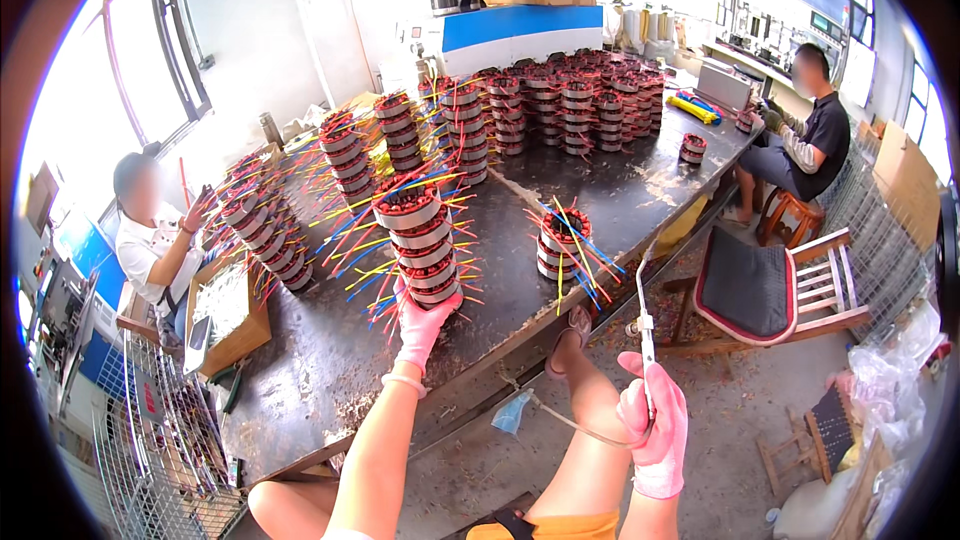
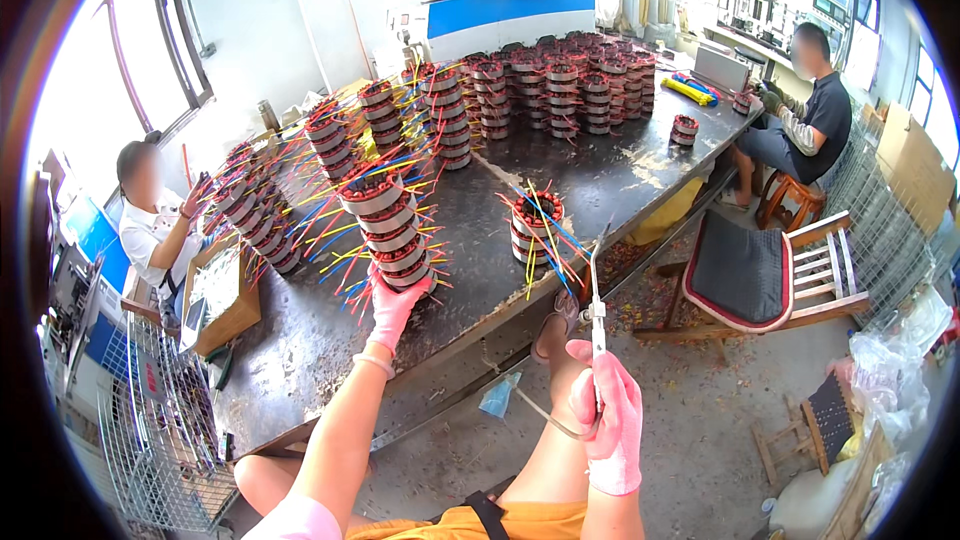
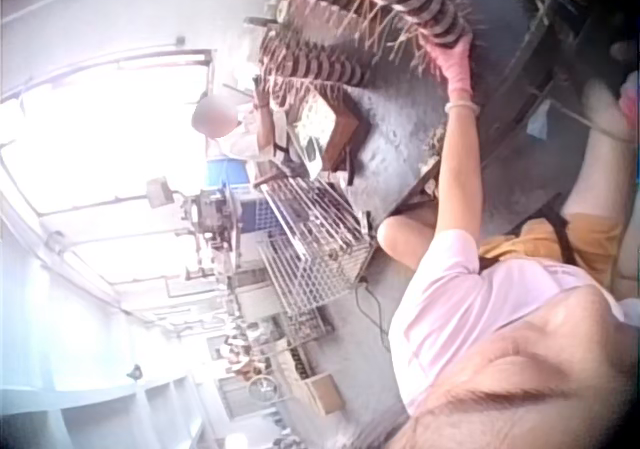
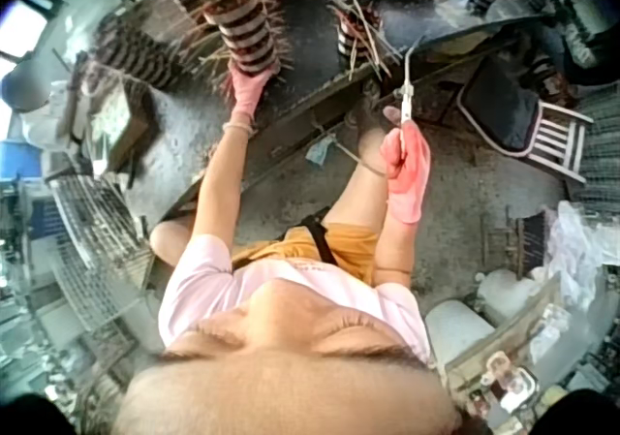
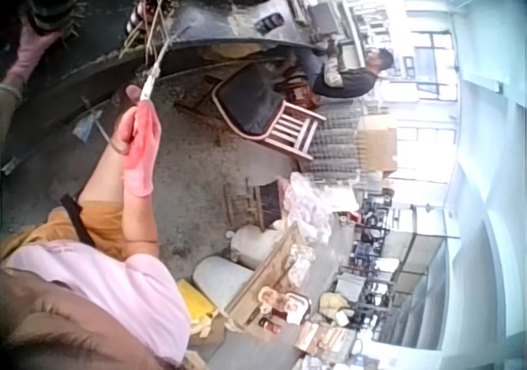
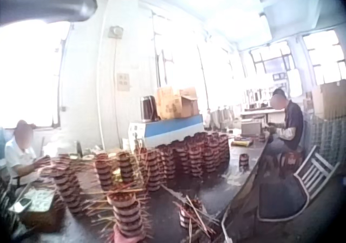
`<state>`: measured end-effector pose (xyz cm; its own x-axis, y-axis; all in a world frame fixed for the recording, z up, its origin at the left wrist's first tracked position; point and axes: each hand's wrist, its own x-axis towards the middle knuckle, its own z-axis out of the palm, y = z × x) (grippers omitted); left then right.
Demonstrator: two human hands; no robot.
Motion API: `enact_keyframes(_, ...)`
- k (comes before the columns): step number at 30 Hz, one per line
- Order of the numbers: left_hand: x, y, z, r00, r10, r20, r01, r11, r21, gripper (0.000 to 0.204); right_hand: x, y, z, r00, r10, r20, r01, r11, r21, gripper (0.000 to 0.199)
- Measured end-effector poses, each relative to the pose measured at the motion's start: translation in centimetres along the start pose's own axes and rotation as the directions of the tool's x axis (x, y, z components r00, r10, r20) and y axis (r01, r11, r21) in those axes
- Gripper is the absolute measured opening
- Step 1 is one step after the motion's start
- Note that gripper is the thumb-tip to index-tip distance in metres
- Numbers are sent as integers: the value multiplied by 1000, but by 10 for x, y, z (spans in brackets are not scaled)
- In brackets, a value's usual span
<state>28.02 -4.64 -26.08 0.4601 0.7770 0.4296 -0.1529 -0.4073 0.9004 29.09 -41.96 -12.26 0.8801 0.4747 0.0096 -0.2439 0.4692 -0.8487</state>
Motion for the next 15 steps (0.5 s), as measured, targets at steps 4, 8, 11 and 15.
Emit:
enact_keyframes(4, -8, 9, 0, 1000, -9, 11, 9, 998, -62, 109, -6, -1, 1, 1000, -8, 14, 8, 1000, 0, 45)
enact_keyframes(8, -12, 10, 0, 1000, -3, 18, 4, 997, -72, 109, -11, -3, 5, 1000, 2, 16, -2, 1000, 1, 44)
enact_keyframes(11, -11, 12, -1, 999, 16, 44, -11, 993, -115, 109, -14, -4, 6, 1000, 11, 14, -11, 1000, 2, 44)
enact_keyframes(15, -12, 24, -8, 999, 15, 32, -12, 997, -76, 119, -18, -7, 15, 1000, 28, 15, -27, 1000, -15, 47)
